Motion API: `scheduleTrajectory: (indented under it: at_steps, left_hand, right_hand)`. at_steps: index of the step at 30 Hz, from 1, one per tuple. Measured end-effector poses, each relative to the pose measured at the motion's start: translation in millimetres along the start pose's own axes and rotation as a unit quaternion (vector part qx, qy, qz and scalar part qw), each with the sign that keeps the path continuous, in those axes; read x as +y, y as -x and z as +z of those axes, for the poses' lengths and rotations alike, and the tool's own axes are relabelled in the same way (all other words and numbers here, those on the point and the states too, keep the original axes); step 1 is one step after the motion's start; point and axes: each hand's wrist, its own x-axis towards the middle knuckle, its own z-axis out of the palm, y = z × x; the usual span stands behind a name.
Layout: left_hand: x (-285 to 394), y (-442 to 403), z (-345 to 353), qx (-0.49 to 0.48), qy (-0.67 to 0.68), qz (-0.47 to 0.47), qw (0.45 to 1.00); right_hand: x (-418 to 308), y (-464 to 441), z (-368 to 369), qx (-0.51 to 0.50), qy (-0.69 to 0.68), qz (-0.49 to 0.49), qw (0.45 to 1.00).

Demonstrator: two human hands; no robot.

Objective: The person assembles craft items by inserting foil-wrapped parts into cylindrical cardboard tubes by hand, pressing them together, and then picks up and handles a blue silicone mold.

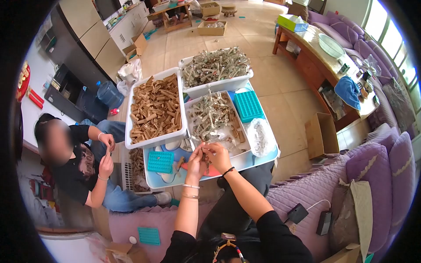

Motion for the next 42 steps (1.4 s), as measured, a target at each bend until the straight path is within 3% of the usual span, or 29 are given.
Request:
scheduleTrajectory:
  at_steps: [2, 10, 13, 23, 25, 32, 37, 42]
  left_hand:
    - [-4.0, -3.6, -7.2, -0.006, 0.021, -0.008, 1.000]
    - [-3.3, -2.6, -4.6, 0.004, 0.019, -0.003, 1.000]
    - [-4.7, -2.0, -3.0, 0.003, 0.014, 0.018, 1.000]
    - [-10.0, -1.8, -3.1, 0.017, -0.005, 0.049, 0.999]
    - [-10.5, -1.3, -3.3, 0.010, 0.000, 0.058, 0.998]
    - [-6.2, 2.4, 7.7, 0.041, -0.024, 0.069, 0.996]
    - [-8.3, -1.1, 5.3, 0.036, -0.095, 0.064, 0.993]
    - [-7.2, -1.9, 8.0, 0.038, -0.115, 0.055, 0.991]
  right_hand:
    - [-5.2, -0.2, -1.3, -0.002, -0.027, 0.042, 0.999]
    - [-0.5, -2.9, -0.6, 0.007, 0.004, 0.013, 1.000]
    - [1.0, -1.6, -0.9, 0.011, 0.053, -0.087, 0.995]
    - [2.4, 1.1, 5.0, 0.033, 0.103, -0.172, 0.979]
    - [-0.4, 2.4, 6.9, 0.024, 0.054, -0.118, 0.991]
    - [-6.3, 0.4, 2.9, 0.011, 0.048, -0.077, 0.996]
    - [3.7, -3.3, -2.9, 0.003, 0.034, 0.045, 0.998]
    - [3.9, -3.6, -4.9, 0.014, 0.041, 0.038, 0.998]
